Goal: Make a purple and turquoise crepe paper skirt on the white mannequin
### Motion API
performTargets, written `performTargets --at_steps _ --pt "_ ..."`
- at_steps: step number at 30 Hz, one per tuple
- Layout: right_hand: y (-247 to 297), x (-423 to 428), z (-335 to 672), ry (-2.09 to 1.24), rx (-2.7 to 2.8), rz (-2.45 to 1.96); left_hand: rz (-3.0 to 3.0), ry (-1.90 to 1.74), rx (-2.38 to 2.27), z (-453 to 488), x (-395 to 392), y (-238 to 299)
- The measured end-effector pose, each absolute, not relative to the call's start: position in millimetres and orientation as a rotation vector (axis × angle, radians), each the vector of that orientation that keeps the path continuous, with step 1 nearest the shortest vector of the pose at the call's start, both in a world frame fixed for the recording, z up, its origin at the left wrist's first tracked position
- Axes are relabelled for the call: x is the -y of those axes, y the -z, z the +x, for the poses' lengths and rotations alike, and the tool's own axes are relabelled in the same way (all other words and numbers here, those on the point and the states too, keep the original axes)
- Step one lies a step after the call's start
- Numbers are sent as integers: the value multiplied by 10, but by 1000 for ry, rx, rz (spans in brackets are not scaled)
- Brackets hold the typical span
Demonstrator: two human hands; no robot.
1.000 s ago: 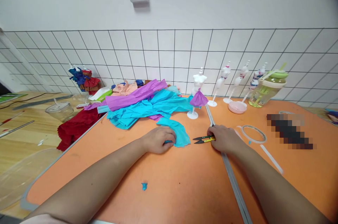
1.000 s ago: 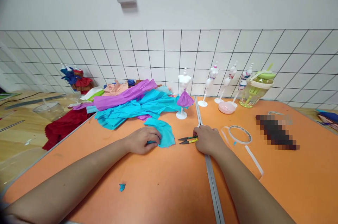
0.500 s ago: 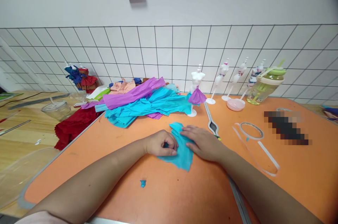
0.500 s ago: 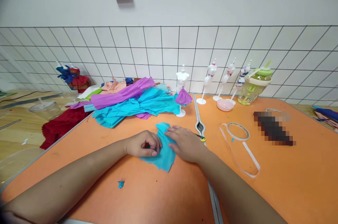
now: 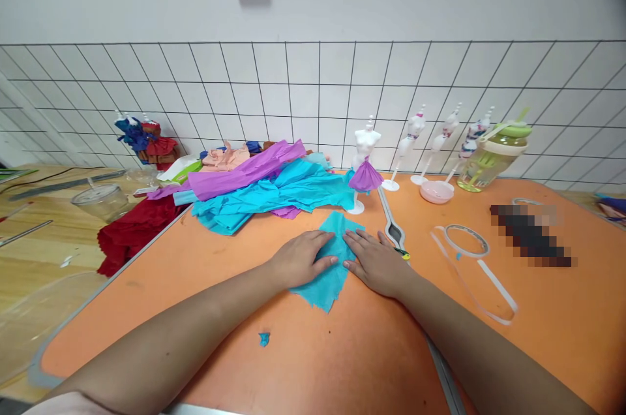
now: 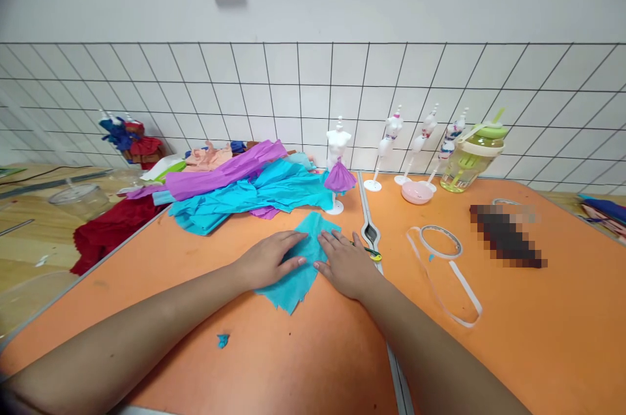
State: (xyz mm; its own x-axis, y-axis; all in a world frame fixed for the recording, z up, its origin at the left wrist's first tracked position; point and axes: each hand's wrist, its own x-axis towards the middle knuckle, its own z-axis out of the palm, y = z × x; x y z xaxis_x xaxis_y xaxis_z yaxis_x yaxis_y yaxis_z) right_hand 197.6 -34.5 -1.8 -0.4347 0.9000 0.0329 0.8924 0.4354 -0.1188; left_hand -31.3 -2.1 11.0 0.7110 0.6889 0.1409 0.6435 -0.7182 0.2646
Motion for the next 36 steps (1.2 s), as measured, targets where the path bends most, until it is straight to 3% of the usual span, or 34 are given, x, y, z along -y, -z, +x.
performTargets --at_steps 4,7,12,20,24,27,31,36 --pt "-112 344 2049 68 2362 -1857 2716 -61 -1062 -373 -51 -54" --pt "-211 319 2204 135 2173 -2197 2718 -80 -1081 -451 -130 -85" --pt "-256 254 2357 -225 2180 -2344 2752 -329 -1179 -446 -121 -136" --pt "-311 280 2329 -496 2107 -2226 2731 -159 -1159 -450 -146 -64" --pt "-373 348 2315 -1090 1876 -1984 2803 -402 -1212 -444 -106 -235" --pt "-414 391 2259 -1365 1826 -1907 2837 -234 -1192 -406 -5 -334" --pt "-445 429 2124 -1265 1861 -1885 2934 -62 -1122 -353 83 -332" --pt "-402 474 1940 -1745 1405 -1718 3022 -19 -1067 -324 85 -302"
